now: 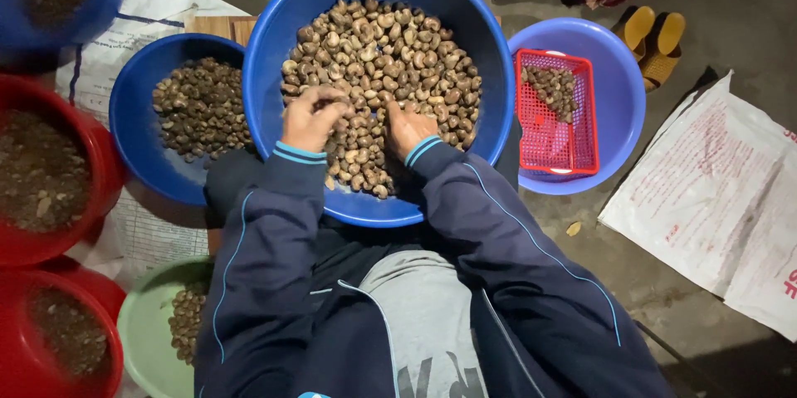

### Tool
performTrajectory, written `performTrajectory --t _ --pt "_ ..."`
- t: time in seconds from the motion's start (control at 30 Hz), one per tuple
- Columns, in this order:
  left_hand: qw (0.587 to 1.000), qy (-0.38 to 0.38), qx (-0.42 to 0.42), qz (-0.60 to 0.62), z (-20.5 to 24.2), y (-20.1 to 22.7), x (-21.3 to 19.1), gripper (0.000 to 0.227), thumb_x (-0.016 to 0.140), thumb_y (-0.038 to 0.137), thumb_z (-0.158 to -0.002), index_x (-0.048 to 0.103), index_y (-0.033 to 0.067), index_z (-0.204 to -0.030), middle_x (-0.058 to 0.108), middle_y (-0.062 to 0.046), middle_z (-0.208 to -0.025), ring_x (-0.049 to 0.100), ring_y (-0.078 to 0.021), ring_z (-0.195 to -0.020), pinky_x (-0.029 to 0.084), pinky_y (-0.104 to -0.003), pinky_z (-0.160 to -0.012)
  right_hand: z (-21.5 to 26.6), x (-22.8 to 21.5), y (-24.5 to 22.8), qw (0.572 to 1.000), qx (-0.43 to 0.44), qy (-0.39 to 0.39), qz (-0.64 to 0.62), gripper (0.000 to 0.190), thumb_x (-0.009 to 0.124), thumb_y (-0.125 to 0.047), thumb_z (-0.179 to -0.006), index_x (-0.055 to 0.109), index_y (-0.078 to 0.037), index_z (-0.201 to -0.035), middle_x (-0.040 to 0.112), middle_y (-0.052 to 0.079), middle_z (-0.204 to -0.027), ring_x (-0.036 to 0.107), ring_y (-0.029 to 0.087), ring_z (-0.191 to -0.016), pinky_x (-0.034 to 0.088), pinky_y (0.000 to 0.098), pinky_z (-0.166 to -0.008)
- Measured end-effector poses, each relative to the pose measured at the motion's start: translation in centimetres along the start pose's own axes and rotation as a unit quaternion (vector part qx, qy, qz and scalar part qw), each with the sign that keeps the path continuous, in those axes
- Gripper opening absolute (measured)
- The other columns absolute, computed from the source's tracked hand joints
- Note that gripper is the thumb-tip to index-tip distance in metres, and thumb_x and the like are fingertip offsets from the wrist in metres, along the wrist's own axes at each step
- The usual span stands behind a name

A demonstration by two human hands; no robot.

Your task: Manually sorting nuts from a large central basin into smaller peripheral containers based on quality or type.

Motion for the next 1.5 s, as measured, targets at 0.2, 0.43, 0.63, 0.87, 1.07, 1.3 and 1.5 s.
performTrajectory --t 0.2,0.43,0.63,0.87,1.07,1.3,1.5 --pt "0.978 -0.008 -0.021 0.208 1.0 2.5 -1.0 0.038 0.066 0.006 -0.09 0.061 -0.0015 -0.127 0.071 -0.022 -0.102 0.076 -0.0291 -0.085 0.068 -0.034 -0.059 -1.1 1.6 1.7 1.0 0.002 0.025 -0.01 0.037 0.056 -0.042 -0.095 0.045 -0.017 -0.12 0.071 0.022 -0.108 0.073 0.049 -0.095 0.052 0.0589 -0.091" --pt "0.997 0.031 -0.035 0.066 0.1 0.3 -3.3 0.026 0.067 0.021 -0.104 0.071 -0.0036 -0.095 0.066 -0.022 -0.075 0.068 -0.0242 -0.053 0.053 -0.034 -0.032 -0.9 1.0 1.0 0.999 -0.021 0.045 -0.002 0.039 0.056 -0.043 -0.093 0.043 -0.018 -0.12 0.073 0.022 -0.104 0.073 0.049 -0.096 0.051 0.0594 -0.093" --pt "0.874 -0.048 -0.07 -0.479 0.3 -2.9 -0.9 0.03 0.053 0.033 -0.106 0.064 0.0166 -0.129 0.073 -0.019 -0.115 0.069 -0.0396 -0.112 0.057 -0.056 -0.094 0.1 -3.0 -0.6 0.906 -0.095 0.112 -0.396 0.024 0.069 -0.028 -0.094 0.069 -0.005 -0.103 0.075 0.024 -0.095 0.073 0.043 -0.094 0.057 0.0488 -0.082" --pt "0.835 -0.124 -0.14 -0.518 1.4 -2.4 1.4 0.037 0.049 0.027 -0.108 0.054 0.0057 -0.139 0.067 -0.027 -0.122 0.064 -0.0448 -0.116 0.052 -0.064 -0.097 -1.9 -0.2 0.4 0.686 0.043 -0.024 -0.726 0.021 0.074 -0.026 -0.095 0.063 -0.008 -0.091 0.062 0.013 -0.075 0.058 0.017 -0.052 0.036 0.0226 -0.029" --pt "0.827 -0.14 -0.133 -0.528 2.6 -1.3 1.4 0.044 0.051 0.026 -0.108 0.05 0.007 -0.148 0.067 -0.025 -0.131 0.062 -0.0432 -0.127 0.045 -0.063 -0.109 -2.3 -1.1 2.0 0.795 0.049 0.066 -0.601 0.034 0.079 -0.042 -0.095 0.074 -0.008 -0.095 0.067 0.016 -0.086 0.063 0.025 -0.074 0.047 0.0375 -0.062" --pt "0.928 0.049 -0.02 -0.369 1.6 3.5 -0.4 0.034 0.043 0.022 -0.111 0.062 0.0007 -0.129 0.074 -0.029 -0.094 0.069 -0.0506 -0.093 0.053 -0.064 -0.087 -1.0 -3.3 1.0 0.896 -0.031 0.145 -0.418 0.025 0.081 -0.031 -0.095 0.073 -0.013 -0.11 0.074 0.018 -0.099 0.072 0.037 -0.095 0.058 0.0451 -0.081" --pt "0.935 0.04 -0.053 -0.349 2.5 4.2 0.0 0.035 0.042 0.019 -0.111 0.057 -0.0023 -0.135 0.077 -0.02 -0.094 0.072 -0.0374 -0.095 0.053 -0.052 -0.094 -1.8 0.6 -2.3 0.997 -0.032 0.006 -0.074 0.035 0.067 -0.043 -0.097 0.059 -0.028 -0.127 0.076 0.013 -0.113 0.069 0.04 -0.111 0.054 0.0547 -0.1"
Point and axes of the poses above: each hand's wrist, its own z-axis away from the middle knuckle, its own x-axis out of the palm, y = z × x, the point moved 9 cm from there along -z, towards the middle knuckle
